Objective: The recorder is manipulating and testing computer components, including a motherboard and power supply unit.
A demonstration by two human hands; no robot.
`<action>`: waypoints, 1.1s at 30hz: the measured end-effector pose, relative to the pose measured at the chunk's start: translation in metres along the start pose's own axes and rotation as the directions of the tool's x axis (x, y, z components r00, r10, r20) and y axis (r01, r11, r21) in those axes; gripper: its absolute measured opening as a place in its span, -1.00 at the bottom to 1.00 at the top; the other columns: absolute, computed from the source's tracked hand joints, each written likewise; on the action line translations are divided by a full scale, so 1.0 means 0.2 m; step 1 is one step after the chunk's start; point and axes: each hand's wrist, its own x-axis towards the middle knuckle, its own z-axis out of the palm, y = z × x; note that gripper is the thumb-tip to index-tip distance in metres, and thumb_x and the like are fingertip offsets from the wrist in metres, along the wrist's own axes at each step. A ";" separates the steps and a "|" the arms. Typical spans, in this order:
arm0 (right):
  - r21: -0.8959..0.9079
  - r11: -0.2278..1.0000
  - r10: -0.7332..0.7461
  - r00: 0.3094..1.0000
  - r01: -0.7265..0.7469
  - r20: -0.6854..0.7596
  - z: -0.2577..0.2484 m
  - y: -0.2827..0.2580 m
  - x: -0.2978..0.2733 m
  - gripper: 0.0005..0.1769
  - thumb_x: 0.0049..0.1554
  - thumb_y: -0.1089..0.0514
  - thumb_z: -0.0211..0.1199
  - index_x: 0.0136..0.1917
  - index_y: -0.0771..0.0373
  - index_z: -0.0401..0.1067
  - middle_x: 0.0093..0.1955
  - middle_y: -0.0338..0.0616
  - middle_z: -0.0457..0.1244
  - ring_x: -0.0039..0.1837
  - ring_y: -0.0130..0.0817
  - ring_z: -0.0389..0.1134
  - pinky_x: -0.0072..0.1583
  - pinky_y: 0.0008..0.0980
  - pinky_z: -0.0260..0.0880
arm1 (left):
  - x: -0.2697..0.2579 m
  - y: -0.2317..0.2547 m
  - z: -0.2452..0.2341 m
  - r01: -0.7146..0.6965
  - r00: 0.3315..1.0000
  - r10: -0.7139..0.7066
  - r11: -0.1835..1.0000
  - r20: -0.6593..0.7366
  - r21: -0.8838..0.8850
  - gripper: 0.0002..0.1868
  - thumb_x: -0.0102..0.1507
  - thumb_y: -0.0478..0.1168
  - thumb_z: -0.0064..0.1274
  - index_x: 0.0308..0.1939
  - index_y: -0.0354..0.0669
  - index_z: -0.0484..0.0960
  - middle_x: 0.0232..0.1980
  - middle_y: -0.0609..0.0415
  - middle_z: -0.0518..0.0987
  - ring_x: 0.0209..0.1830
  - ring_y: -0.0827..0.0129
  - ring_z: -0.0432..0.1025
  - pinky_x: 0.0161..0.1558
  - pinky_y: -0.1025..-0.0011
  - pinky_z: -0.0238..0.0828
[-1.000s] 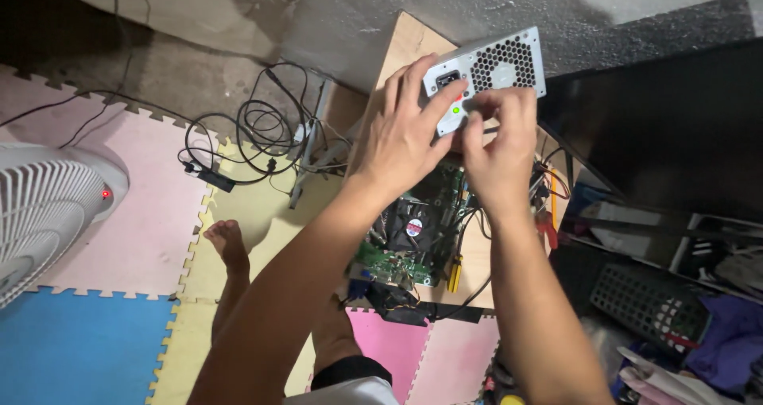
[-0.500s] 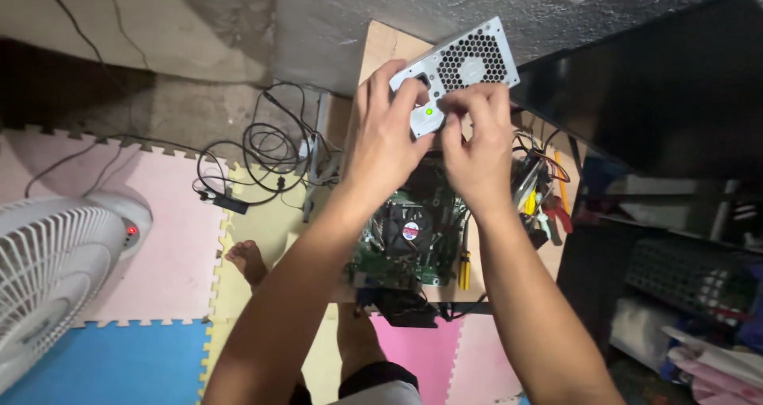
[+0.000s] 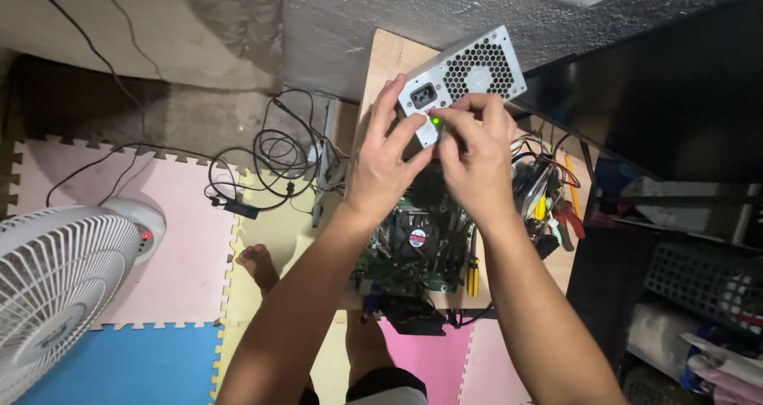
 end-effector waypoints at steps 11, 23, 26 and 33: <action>-0.148 0.988 -0.023 0.997 0.035 0.080 -0.02 -0.02 0.01 -0.70 0.09 0.34 0.27 0.12 0.24 0.53 0.12 -0.05 0.24 0.25 -0.04 0.25 0.35 -0.09 0.13 | 0.01 0.04 -0.05 -0.018 0.999 0.016 0.998 0.038 0.068 -0.49 0.08 -0.34 0.42 0.08 -0.20 0.59 0.54 -0.09 0.23 0.34 0.01 0.41 0.28 0.23 0.50; 0.116 0.992 -0.063 0.986 0.045 0.152 -0.09 0.10 0.06 -0.67 0.09 0.44 0.13 0.10 0.25 0.47 0.06 -0.04 0.24 0.08 -0.12 0.31 0.16 -0.21 0.31 | 0.03 0.03 -0.06 -0.062 0.998 0.062 0.990 0.000 0.128 -0.51 0.10 -0.19 0.46 0.06 -0.16 0.62 0.50 -0.04 0.27 0.17 0.07 0.44 0.19 0.18 0.45; 0.213 0.971 -0.140 0.981 0.108 0.138 -0.12 0.05 0.04 -0.75 0.10 0.48 0.04 0.04 0.32 0.33 0.02 0.01 0.20 0.08 -0.09 0.31 0.25 -0.17 0.40 | 0.03 0.03 -0.09 -0.037 0.999 0.034 0.994 0.035 0.102 -0.52 0.10 -0.20 0.46 0.04 -0.16 0.62 0.51 -0.05 0.27 0.16 0.08 0.44 0.18 0.20 0.45; 0.261 0.951 -0.256 0.900 0.168 0.352 -0.14 -0.04 0.03 -0.83 -0.03 0.47 0.06 -0.16 0.34 0.21 -0.19 0.03 0.11 -0.07 -0.01 0.27 0.51 0.05 0.23 | 0.04 0.03 -0.08 -0.129 0.991 0.131 0.984 -0.007 0.120 -0.54 0.10 -0.24 0.41 0.03 -0.18 0.60 0.50 -0.10 0.25 0.39 -0.06 0.37 0.29 0.11 0.40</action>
